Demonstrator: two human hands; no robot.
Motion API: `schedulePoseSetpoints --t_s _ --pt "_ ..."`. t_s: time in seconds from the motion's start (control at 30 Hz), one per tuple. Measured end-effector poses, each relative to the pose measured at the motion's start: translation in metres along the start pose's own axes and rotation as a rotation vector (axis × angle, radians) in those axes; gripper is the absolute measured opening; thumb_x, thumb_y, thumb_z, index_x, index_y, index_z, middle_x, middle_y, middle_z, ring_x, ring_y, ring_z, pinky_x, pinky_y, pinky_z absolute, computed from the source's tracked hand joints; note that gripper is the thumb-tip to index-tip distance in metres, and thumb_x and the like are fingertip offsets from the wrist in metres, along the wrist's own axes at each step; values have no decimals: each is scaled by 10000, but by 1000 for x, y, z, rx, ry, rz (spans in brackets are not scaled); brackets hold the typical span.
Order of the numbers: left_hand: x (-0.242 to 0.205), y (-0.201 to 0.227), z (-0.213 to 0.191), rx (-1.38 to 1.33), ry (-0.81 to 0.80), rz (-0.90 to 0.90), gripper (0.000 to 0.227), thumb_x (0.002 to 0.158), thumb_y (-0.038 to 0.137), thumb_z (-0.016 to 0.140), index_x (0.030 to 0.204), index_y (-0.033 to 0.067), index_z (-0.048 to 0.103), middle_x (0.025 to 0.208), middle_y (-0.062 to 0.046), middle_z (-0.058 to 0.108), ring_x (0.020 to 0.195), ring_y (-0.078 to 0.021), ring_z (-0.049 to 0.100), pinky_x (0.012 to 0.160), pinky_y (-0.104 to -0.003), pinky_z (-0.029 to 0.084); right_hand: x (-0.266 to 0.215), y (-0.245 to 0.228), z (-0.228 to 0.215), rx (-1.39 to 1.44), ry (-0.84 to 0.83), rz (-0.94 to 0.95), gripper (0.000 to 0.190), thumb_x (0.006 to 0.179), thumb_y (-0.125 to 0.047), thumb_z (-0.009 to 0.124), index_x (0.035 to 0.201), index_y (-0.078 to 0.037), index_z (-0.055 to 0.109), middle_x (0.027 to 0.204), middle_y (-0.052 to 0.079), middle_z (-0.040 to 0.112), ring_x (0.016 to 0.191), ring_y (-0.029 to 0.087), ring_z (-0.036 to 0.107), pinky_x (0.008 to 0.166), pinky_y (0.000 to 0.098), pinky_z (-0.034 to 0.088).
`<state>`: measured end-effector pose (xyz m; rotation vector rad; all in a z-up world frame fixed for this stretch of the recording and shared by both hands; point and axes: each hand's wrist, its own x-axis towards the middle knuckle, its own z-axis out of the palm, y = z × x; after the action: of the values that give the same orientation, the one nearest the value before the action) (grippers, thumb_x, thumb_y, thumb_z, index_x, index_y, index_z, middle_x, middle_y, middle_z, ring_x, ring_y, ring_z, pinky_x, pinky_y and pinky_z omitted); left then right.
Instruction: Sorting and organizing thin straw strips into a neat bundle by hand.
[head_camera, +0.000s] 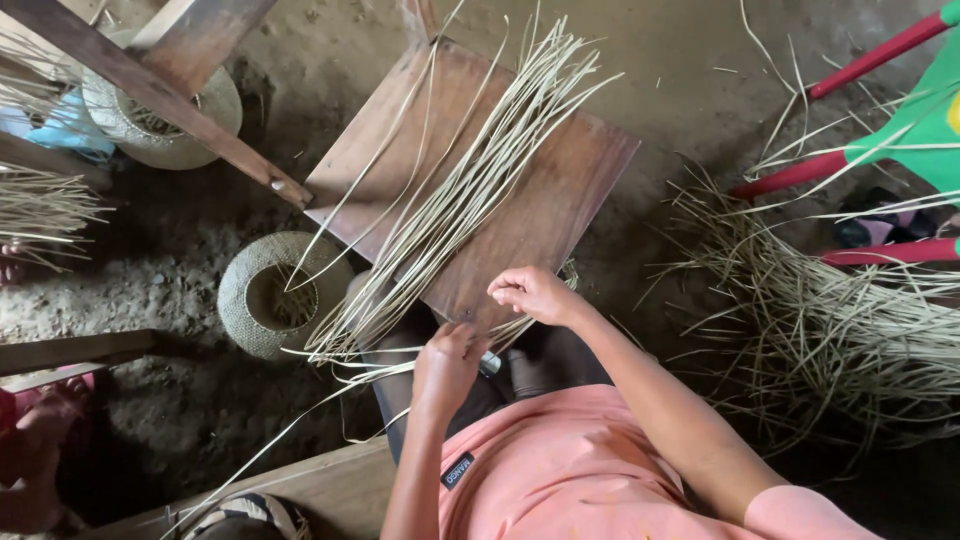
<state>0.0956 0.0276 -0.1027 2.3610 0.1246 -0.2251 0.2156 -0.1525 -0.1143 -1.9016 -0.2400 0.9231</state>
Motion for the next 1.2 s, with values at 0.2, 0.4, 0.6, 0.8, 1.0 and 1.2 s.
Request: schedulePoseSetpoints --t_s 0.2,0.4,0.6,0.8,1.0,1.2 --pt "-8 18 -8 14 96 19 33 822 164 582 842 181 602 784 -21 552 696 -330 643 579 -415 530 -38 -28 -6 -58 -112 123 390 886 -392 494 775 -112 742 635 51 683 554 134 607 531 259 494" --pt "-39 96 -37 -180 85 453 219 905 134 573 713 64 496 751 -114 557 669 -302 553 582 -415 432 -60 -60 10 451 -436 54 614 873 -541 414 905 3 698 779 59 644 672 111 526 588 219 397" --pt "-59 63 14 144 26 422 109 723 -35 490 753 61 532 759 -87 520 659 -285 479 501 -405 414 -70 -123 -26 480 -304 -274 303 952 -344 467 808 -99 571 734 22 585 702 131 568 781 291 474" --pt "-78 32 46 295 -207 129 150 758 5 461 761 106 572 804 -42 529 696 -290 545 469 -449 467 -70 -176 -69 258 -99 -584 283 1007 -311 362 850 -124 504 750 7 562 735 128 547 771 276 438" --pt "-88 61 25 156 -271 248 149 740 26 451 830 79 557 834 -107 527 738 -343 534 563 -490 463 15 -99 -56 418 63 -8 168 1002 -162 454 890 -53 514 711 47 586 606 141 574 602 262 542" --pt "-88 95 -12 -63 -301 452 99 726 -8 490 774 75 516 738 -101 506 654 -310 507 529 -444 411 44 -27 -30 541 88 238 213 1014 -166 403 985 9 522 740 113 595 580 212 611 510 287 534"
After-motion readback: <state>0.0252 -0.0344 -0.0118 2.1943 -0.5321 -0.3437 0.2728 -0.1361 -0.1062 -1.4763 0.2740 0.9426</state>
